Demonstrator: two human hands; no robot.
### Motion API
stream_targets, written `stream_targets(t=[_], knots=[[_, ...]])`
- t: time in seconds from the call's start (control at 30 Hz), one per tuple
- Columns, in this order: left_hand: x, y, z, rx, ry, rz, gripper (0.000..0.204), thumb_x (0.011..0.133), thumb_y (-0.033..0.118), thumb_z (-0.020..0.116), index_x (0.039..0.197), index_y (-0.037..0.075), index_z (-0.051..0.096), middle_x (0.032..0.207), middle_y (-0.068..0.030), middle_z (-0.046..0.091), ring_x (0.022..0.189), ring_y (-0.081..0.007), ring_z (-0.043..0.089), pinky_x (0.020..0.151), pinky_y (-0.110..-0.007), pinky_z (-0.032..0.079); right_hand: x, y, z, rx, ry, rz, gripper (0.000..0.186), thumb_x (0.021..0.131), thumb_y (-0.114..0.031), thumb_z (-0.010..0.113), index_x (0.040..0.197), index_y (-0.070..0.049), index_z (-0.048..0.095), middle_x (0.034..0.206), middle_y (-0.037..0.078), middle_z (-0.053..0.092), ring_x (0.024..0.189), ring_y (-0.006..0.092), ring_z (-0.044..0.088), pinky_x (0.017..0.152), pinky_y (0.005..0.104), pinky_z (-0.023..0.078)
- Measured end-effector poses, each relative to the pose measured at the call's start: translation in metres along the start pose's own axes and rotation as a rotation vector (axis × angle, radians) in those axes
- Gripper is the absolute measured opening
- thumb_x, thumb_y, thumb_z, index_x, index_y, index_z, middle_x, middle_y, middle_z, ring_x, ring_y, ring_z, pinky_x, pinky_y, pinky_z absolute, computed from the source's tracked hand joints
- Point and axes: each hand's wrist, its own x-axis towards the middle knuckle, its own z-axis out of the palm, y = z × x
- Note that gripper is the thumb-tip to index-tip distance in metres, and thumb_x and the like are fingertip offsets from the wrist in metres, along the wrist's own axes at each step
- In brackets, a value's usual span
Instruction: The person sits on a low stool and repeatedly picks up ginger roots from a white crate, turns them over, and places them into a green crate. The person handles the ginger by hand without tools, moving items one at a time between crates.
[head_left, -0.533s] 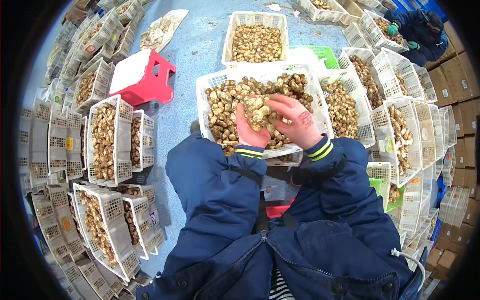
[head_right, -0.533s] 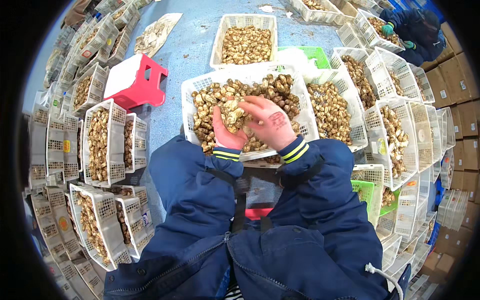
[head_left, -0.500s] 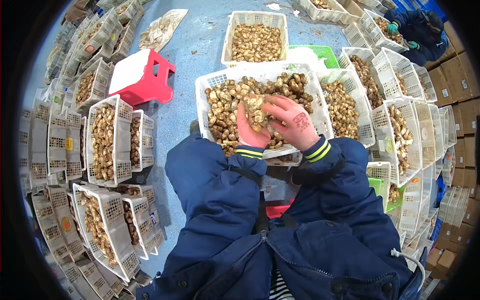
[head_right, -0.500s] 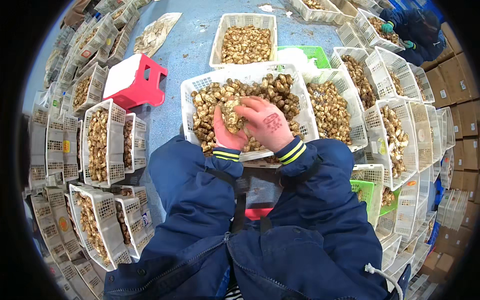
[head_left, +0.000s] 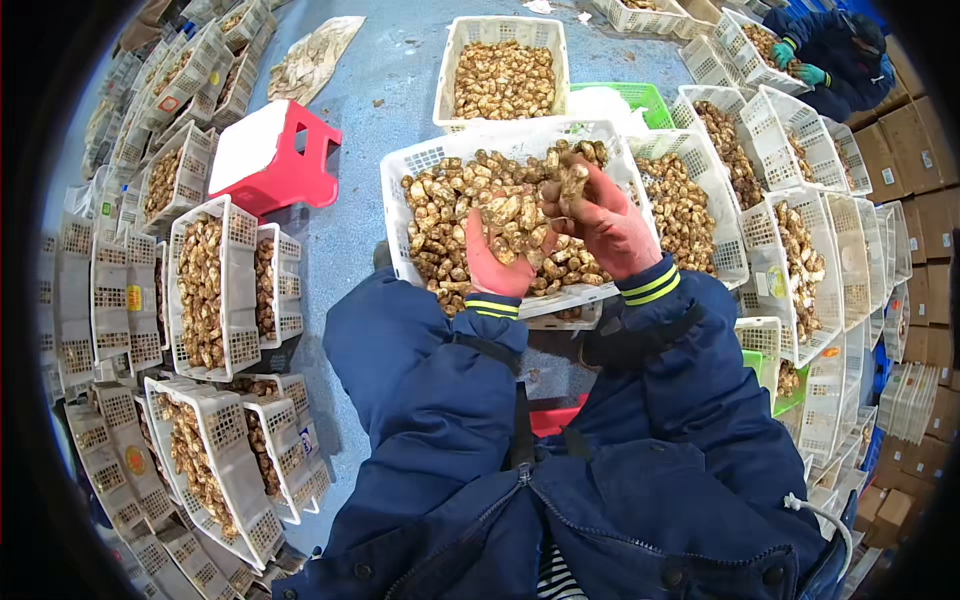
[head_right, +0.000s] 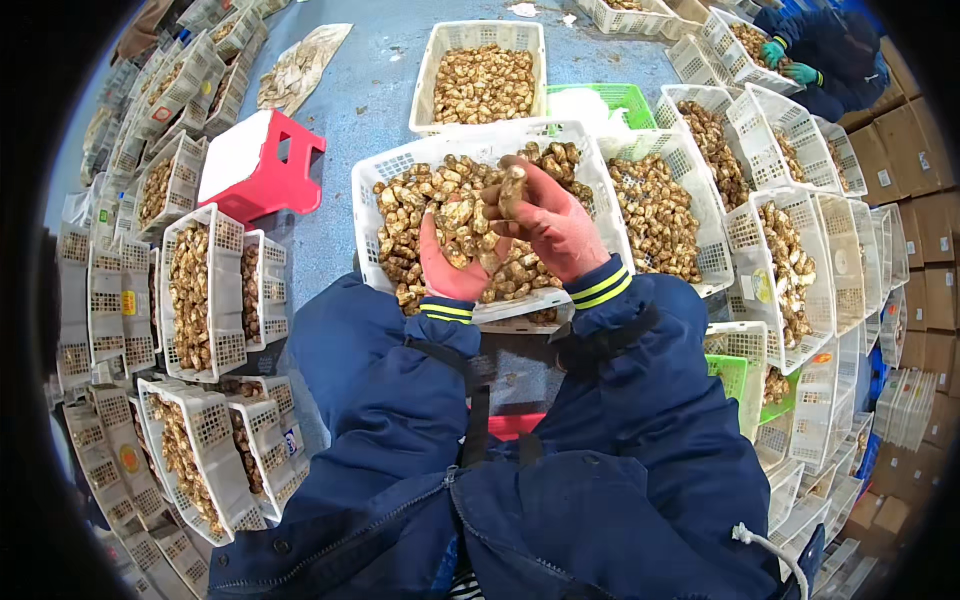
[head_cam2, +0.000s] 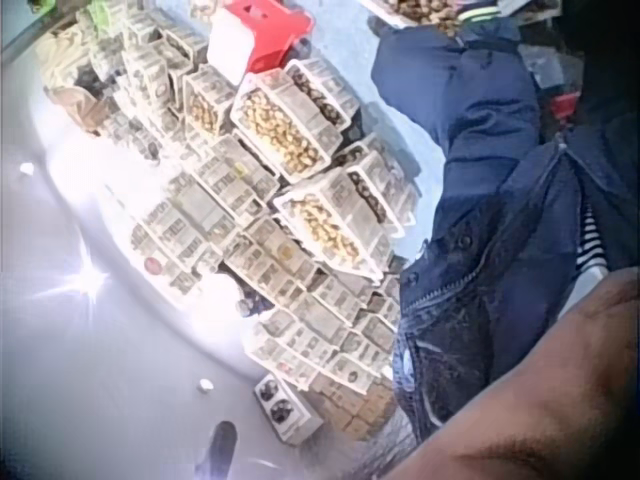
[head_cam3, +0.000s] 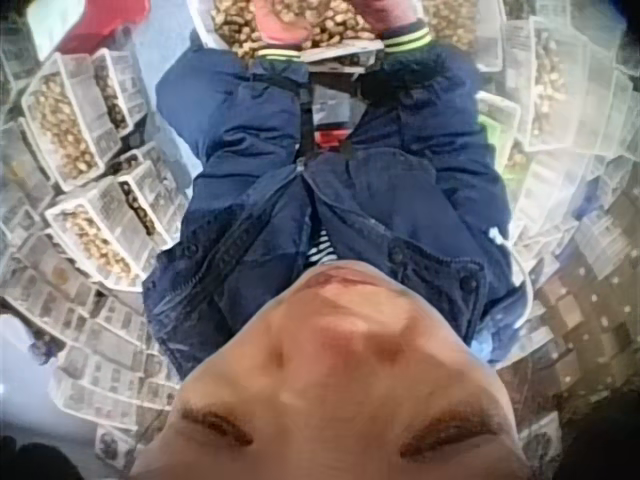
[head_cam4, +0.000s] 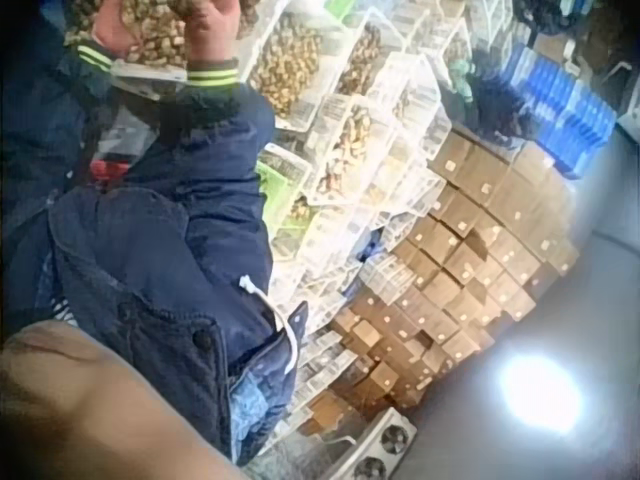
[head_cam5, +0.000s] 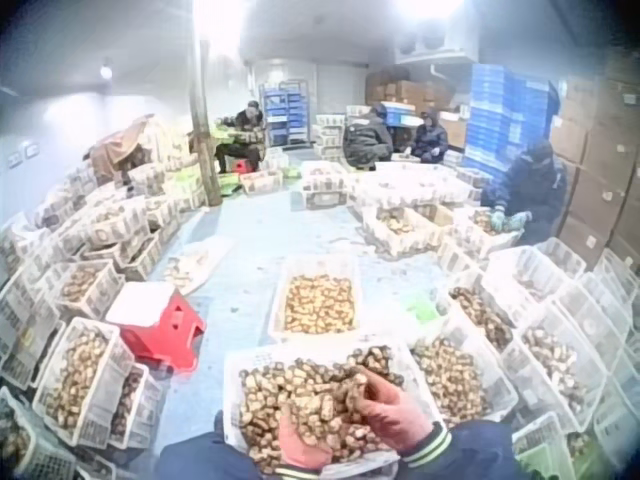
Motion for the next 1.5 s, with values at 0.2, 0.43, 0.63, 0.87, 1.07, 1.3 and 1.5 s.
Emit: stream_targets(t=[0.2,0.43,0.63,0.87,1.07,1.3,1.5], knots=[[0.002,-0.002,-0.005,0.054,0.009,0.087,0.056,0.095,0.057,0.038,0.132,0.018,0.053,0.13,-0.0102,0.058,0.116,-0.034,0.057,0.093,-0.054,0.049,-0.004,0.004,-0.009,0.021,-0.042,0.011,0.059,0.089,-0.009,0.061,0.142,0.002,0.038,0.107,0.017,0.063,0.089,0.0242,0.062,0.073,0.0369,0.053],[-0.003,0.002,-0.001,-0.078,0.065,0.073,0.051,0.094,0.052,0.049,0.13,0.017,0.055,0.132,-0.0102,0.057,0.121,-0.0363,0.052,0.097,-0.061,0.045,-0.003,-0.038,-0.06,0.598,0.378,-0.361,0.038,0.093,-0.034,0.063,0.112,-0.001,0.059,0.107,0.013,0.066,0.097,0.0239,0.065,0.083,0.031,0.056],[0.0,-0.002,-0.001,0.066,-0.012,0.047,0.046,0.1,0.044,0.038,0.13,0.012,0.053,0.131,-0.013,0.057,0.117,-0.0341,0.056,0.094,-0.059,0.049,-0.005,-0.006,-0.051,-0.569,0.358,-0.128,0.042,0.089,-0.014,0.068,0.128,-0.002,0.058,0.112,0.011,0.066,0.099,0.0179,0.064,0.085,0.0273,0.051],[-0.001,-0.005,-0.028,0.535,-0.043,0.172,0.045,0.102,0.032,0.04,0.142,0.01,0.039,0.135,-0.0118,0.048,0.118,-0.0267,0.056,0.087,-0.044,0.055,0.012,0.02,-0.002,-1.605,-0.059,-0.386,0.038,0.078,-0.008,0.064,0.116,-0.012,0.065,0.101,0.01,0.066,0.094,0.0291,0.063,0.079,0.0384,0.051],[-0.004,-0.009,-0.016,-0.001,-0.046,-0.053,0.045,0.1,0.03,0.04,0.142,0.012,0.041,0.135,-0.0121,0.051,0.117,-0.0305,0.056,0.093,-0.05,0.052,0.009,0.003,-0.014,-0.523,0.198,-0.186,0.05,0.091,-0.018,0.067,0.135,-0.001,0.05,0.113,0.008,0.066,0.103,0.0147,0.062,0.091,0.0278,0.049],[-0.005,-0.005,0.003,0.152,-0.109,-0.006,0.052,0.1,0.049,0.03,0.134,0.015,0.049,0.13,-0.0143,0.056,0.117,-0.0342,0.057,0.093,-0.058,0.049,0.005,-0.015,-0.016,-0.088,0.202,-0.087,0.058,0.097,-0.022,0.06,0.145,0.0,0.035,0.118,0.013,0.062,0.099,0.0206,0.064,0.084,0.0318,0.052],[-0.004,-0.003,-0.001,0.076,-0.052,-0.049,0.049,0.1,0.047,0.034,0.129,0.013,0.054,0.128,-0.0162,0.059,0.116,-0.0365,0.057,0.089,-0.058,0.05,0.0,-0.022,-0.067,-0.024,0.176,-0.25,0.045,0.096,-0.024,0.061,0.135,-0.003,0.05,0.105,0.011,0.067,0.093,0.0183,0.066,0.082,0.0325,0.053]])
